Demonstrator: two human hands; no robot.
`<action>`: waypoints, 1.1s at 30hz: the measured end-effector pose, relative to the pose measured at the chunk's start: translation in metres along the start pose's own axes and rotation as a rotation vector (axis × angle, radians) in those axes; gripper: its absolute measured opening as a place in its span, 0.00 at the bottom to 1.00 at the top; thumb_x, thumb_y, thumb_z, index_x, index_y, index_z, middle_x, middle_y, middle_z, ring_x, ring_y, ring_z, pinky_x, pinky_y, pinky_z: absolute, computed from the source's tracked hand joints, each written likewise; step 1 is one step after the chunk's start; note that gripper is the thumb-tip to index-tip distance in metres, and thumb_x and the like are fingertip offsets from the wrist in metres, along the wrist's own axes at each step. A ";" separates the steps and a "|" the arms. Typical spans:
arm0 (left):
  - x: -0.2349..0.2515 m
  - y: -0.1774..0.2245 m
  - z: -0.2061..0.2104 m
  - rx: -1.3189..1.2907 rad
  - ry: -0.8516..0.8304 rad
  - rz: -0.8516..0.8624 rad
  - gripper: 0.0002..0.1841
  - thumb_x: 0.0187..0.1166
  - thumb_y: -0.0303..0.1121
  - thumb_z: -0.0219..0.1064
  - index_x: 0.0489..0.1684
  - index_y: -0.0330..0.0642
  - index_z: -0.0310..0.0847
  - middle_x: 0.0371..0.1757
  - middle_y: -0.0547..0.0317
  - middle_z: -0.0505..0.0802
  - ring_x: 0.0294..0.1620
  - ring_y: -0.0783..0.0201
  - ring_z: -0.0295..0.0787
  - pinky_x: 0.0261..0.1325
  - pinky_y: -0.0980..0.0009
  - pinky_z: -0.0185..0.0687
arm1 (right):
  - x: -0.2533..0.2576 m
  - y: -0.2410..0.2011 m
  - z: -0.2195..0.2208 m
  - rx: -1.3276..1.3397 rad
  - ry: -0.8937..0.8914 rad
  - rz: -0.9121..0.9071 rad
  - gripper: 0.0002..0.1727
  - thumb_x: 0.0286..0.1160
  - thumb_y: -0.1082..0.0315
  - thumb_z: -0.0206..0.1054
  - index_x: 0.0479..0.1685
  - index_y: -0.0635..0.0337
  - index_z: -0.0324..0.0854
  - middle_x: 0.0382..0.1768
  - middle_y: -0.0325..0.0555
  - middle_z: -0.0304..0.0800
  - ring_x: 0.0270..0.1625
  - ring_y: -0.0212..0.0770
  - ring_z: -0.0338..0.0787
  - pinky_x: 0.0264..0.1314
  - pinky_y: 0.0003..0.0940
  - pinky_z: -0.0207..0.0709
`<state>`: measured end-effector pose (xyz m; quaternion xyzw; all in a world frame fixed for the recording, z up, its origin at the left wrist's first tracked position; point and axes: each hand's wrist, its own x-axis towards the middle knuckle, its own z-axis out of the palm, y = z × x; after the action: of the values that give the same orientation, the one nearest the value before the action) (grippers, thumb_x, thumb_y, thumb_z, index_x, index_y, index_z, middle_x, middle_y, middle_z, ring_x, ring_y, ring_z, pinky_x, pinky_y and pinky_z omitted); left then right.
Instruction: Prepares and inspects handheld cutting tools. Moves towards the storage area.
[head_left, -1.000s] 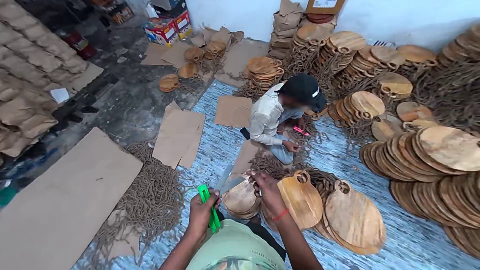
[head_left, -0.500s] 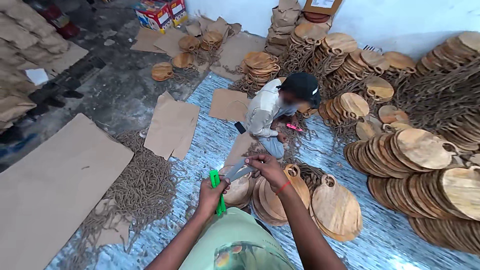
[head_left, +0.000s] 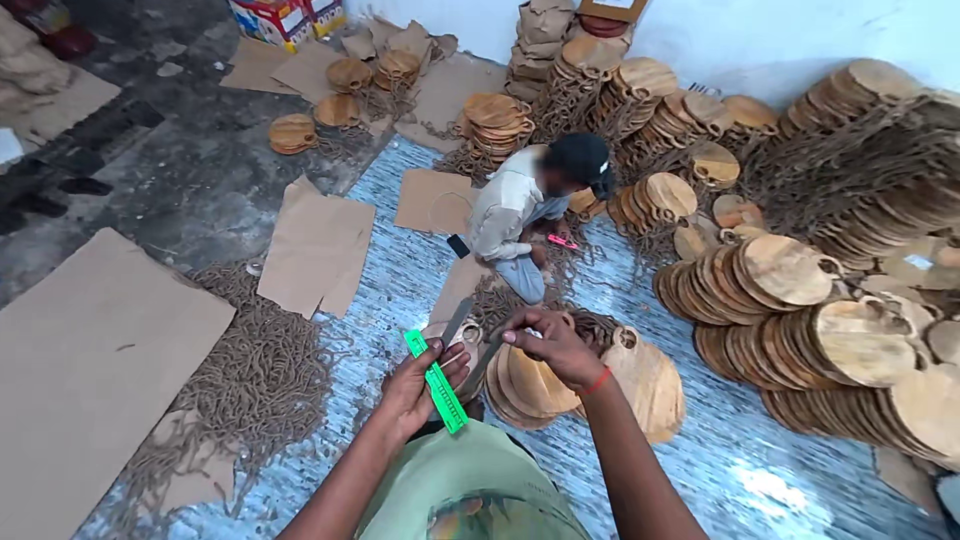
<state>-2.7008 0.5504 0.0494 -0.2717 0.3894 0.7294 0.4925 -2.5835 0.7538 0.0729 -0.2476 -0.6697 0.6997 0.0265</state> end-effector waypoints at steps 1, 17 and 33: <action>-0.002 -0.006 0.002 0.034 -0.025 -0.037 0.08 0.93 0.29 0.51 0.57 0.36 0.72 0.48 0.42 0.94 0.45 0.51 0.97 0.48 0.60 0.94 | 0.000 0.003 -0.003 -0.030 -0.019 -0.014 0.03 0.72 0.68 0.71 0.37 0.57 0.89 0.38 0.36 0.89 0.33 0.28 0.79 0.33 0.25 0.72; -0.023 -0.052 0.027 0.086 -0.233 -0.153 0.05 0.80 0.19 0.56 0.42 0.37 0.75 0.36 0.51 0.92 0.27 0.65 0.91 0.33 0.72 0.92 | 0.004 0.037 -0.031 0.350 -0.253 -0.044 0.02 0.72 0.69 0.68 0.33 0.53 0.85 0.31 0.31 0.85 0.18 0.19 0.66 0.19 0.15 0.59; 0.021 -0.067 0.037 0.348 0.061 0.512 0.02 0.82 0.18 0.64 0.44 0.28 0.79 0.32 0.47 0.90 0.28 0.61 0.87 0.36 0.68 0.88 | -0.045 0.042 0.028 0.044 0.266 0.104 0.09 0.76 0.61 0.72 0.40 0.57 0.86 0.33 0.36 0.89 0.36 0.30 0.86 0.43 0.29 0.78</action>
<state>-2.6470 0.6061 0.0335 -0.0983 0.5790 0.7434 0.3201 -2.5425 0.7074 0.0459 -0.3719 -0.6309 0.6757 0.0845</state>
